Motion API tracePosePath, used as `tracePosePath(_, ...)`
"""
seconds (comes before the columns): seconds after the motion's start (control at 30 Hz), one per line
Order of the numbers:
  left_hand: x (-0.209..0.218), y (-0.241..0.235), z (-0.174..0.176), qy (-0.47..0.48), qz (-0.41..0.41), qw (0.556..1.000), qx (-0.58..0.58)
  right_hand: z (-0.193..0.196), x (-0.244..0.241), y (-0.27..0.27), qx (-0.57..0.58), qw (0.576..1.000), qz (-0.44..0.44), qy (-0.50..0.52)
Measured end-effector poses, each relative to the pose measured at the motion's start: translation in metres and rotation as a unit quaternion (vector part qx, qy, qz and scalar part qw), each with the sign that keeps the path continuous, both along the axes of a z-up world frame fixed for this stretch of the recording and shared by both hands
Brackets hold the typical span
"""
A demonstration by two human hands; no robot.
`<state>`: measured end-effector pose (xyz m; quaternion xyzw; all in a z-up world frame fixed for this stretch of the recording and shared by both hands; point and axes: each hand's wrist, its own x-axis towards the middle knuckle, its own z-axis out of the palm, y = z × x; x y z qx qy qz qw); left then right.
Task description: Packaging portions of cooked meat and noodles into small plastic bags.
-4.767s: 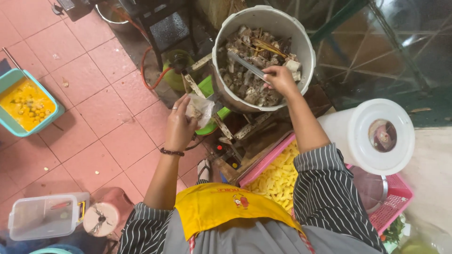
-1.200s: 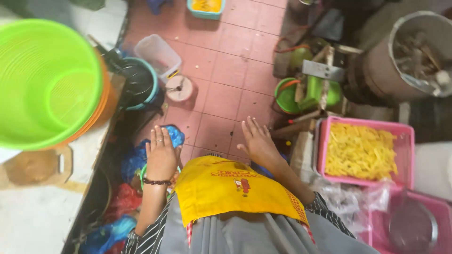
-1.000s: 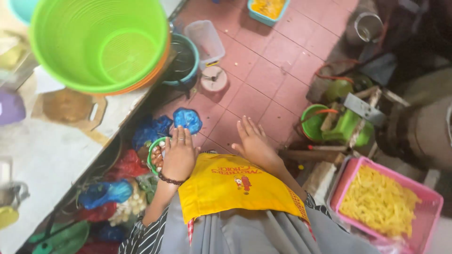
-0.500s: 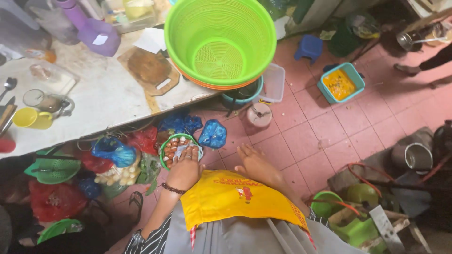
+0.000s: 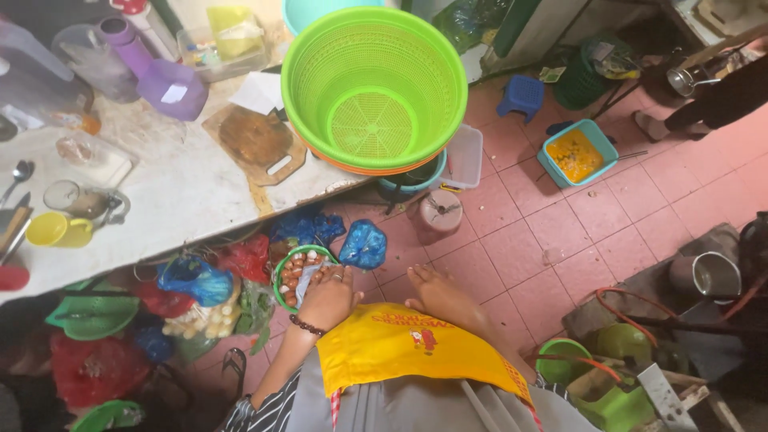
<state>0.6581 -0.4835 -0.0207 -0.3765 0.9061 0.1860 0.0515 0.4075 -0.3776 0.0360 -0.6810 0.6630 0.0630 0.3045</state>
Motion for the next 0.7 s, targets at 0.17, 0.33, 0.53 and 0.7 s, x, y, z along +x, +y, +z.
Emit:
tracePosePath(0.17,-0.021,-0.018,0.016,-0.025,-0.063,0.997,0.040,-0.034,-0.004,0.014,-0.006,0.999,-0.042,-0.006)
tracePosePath(0.33,-0.042,-0.029,0.025,-0.036,-0.123,0.989,0.072,-0.051,-0.006,0.025,0.020,0.995,-0.095,-0.004)
tracePosePath(0.53,-0.069,-0.039,0.020,-0.013,-0.282,0.954,0.103,-0.043,0.010,0.066,0.007,0.969,-0.247,-0.012)
tracePosePath(0.7,-0.112,-0.042,0.011,-0.022,-0.414,0.902,0.121,-0.042,0.030,0.114,-0.006,0.912,-0.410,0.007)
